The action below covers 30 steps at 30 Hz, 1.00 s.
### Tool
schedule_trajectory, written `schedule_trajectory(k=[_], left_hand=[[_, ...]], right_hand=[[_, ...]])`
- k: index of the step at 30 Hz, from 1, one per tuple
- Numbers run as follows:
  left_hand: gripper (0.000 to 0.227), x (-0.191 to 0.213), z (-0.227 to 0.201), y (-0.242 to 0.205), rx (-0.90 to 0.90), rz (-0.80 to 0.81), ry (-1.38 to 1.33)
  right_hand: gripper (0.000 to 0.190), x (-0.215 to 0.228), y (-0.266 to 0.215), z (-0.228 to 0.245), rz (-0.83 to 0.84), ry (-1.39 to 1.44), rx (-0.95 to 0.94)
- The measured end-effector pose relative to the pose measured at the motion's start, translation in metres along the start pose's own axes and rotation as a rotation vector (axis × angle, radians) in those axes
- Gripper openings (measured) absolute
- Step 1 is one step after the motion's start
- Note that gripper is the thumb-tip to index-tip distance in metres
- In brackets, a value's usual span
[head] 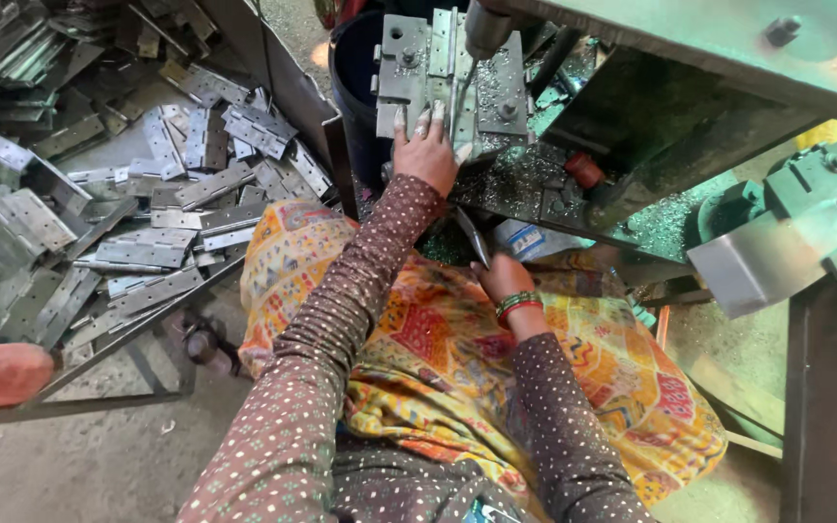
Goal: The person sits on the floor and repeatedly places metal hinge pieces into a jig on a drill press, activates the drill, and removes the processed pieces. The person handles the metal pieces by hand and uses a lever to operate the machine.
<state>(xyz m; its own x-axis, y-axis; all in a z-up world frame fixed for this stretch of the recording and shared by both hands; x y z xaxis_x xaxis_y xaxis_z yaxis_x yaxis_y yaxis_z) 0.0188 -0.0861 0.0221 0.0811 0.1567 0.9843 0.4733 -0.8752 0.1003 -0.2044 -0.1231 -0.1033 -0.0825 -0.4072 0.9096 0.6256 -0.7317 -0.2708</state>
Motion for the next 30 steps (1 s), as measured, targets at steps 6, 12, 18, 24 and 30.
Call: schedule_trajectory(k=[6,12,18,24,30], left_hand=[[0.033,-0.017,0.009,0.025,0.022,0.043,0.109],[0.037,-0.018,0.017,0.047,0.020,-0.011,0.004],[0.035,-0.027,0.013,0.021,0.035,0.136,0.012],[0.030,-0.012,0.009,0.038,-0.007,0.090,0.015],[0.027,-0.025,0.012,0.064,0.066,0.160,-0.016]], right_hand=[[0.052,0.066,0.019,0.039,0.150,-0.190,-0.006],[0.051,0.028,-0.011,0.022,0.041,-0.001,-0.072],[0.053,-0.007,-0.011,0.000,-0.096,0.014,-0.013],[0.052,0.048,0.019,0.030,0.099,-0.137,0.040],[0.057,0.038,0.019,0.020,0.123,-0.097,-0.040]])
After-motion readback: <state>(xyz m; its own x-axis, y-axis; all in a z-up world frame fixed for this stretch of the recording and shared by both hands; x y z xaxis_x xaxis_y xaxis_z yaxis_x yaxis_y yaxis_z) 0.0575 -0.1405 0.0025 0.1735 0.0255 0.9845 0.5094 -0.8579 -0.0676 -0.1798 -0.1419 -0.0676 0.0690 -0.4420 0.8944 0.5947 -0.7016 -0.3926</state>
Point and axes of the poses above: each hand's wrist, its own y-axis towards the middle knuckle, its own x-axis out of the back of the hand, z = x × y, the point moved 8 cm from there along y, towards the middle knuckle, and after that the axes turned 4 degrees about -x, right-handed, at the moved point
